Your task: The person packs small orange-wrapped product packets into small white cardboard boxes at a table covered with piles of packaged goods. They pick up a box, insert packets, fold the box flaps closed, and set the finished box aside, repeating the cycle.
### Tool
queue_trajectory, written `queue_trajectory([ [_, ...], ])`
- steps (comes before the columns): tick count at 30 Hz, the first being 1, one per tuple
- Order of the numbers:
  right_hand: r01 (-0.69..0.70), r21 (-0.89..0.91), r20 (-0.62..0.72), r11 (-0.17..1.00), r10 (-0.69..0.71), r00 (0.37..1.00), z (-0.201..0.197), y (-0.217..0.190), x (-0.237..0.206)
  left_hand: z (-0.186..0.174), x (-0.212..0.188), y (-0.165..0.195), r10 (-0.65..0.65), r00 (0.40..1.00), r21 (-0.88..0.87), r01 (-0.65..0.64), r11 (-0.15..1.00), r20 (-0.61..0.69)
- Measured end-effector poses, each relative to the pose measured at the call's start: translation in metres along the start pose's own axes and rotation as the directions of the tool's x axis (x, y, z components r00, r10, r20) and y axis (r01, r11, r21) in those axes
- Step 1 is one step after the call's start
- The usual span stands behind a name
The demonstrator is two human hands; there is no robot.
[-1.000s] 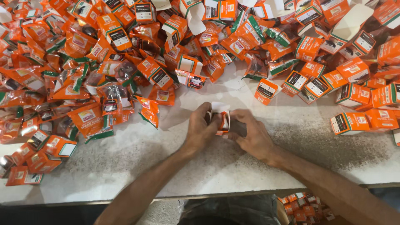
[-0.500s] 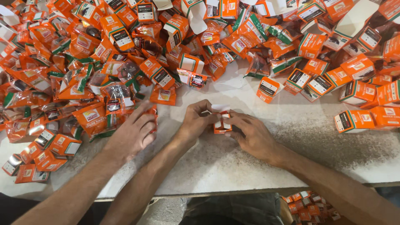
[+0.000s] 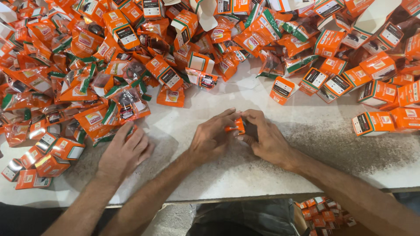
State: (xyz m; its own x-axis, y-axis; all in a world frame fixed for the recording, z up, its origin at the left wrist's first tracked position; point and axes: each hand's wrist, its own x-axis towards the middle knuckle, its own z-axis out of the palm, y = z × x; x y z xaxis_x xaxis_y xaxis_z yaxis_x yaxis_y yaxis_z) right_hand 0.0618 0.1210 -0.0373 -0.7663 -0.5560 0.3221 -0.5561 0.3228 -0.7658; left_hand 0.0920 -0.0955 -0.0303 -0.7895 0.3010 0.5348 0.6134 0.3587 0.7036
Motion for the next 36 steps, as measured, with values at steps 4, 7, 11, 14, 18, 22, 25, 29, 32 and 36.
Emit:
queue_trajectory([
  [4,-0.020,0.001,0.003,1.000,0.020,1.000,-0.002,-0.001,0.001,-0.001,-0.001,-0.004,0.125,0.989,0.124,-0.133,0.983,0.073],
  [7,0.031,-0.049,0.012,0.998,-0.030,0.999,-0.003,-0.002,0.000,-0.005,-0.002,-0.002,0.209,0.967,0.235,-0.239,0.942,0.145],
  [11,0.191,-0.212,0.002,0.958,-0.195,0.981,-0.008,-0.008,0.001,-0.011,-0.002,0.010,0.228,0.946,0.330,-0.297,0.896,0.231],
  [14,0.198,-0.357,0.134,0.913,-0.160,0.978,-0.039,-0.010,0.005,-0.010,0.002,0.016,0.232,0.969,0.337,-0.246,0.909,0.083],
  [18,0.095,-0.661,0.076,0.744,-0.060,0.995,-0.110,-0.007,-0.007,0.011,0.028,0.015,0.240,0.968,0.354,-0.200,0.913,-0.072],
  [22,-0.090,-0.593,-0.318,0.800,-0.130,0.939,-0.134,-0.001,-0.016,0.068,0.083,0.014,-0.120,0.972,0.537,-0.009,0.844,0.204],
  [25,-0.111,-0.419,-0.553,0.901,-0.156,0.819,-0.125,-0.001,-0.013,0.102,0.120,0.011,-0.155,0.978,0.643,0.030,0.765,0.138],
  [29,0.166,-0.088,-0.497,0.982,-0.187,0.847,-0.118,-0.006,-0.004,0.087,0.122,0.002,0.273,0.961,0.585,-0.239,0.775,0.032],
  [32,0.226,-0.150,-0.096,0.963,-0.242,0.965,-0.109,-0.005,-0.005,0.043,0.085,0.000,0.441,0.897,0.373,-0.419,0.828,0.031],
  [36,-0.100,0.262,0.138,0.960,0.066,0.988,-0.068,0.007,-0.011,0.000,0.038,0.007,0.048,0.995,0.003,-0.048,0.999,0.090],
])
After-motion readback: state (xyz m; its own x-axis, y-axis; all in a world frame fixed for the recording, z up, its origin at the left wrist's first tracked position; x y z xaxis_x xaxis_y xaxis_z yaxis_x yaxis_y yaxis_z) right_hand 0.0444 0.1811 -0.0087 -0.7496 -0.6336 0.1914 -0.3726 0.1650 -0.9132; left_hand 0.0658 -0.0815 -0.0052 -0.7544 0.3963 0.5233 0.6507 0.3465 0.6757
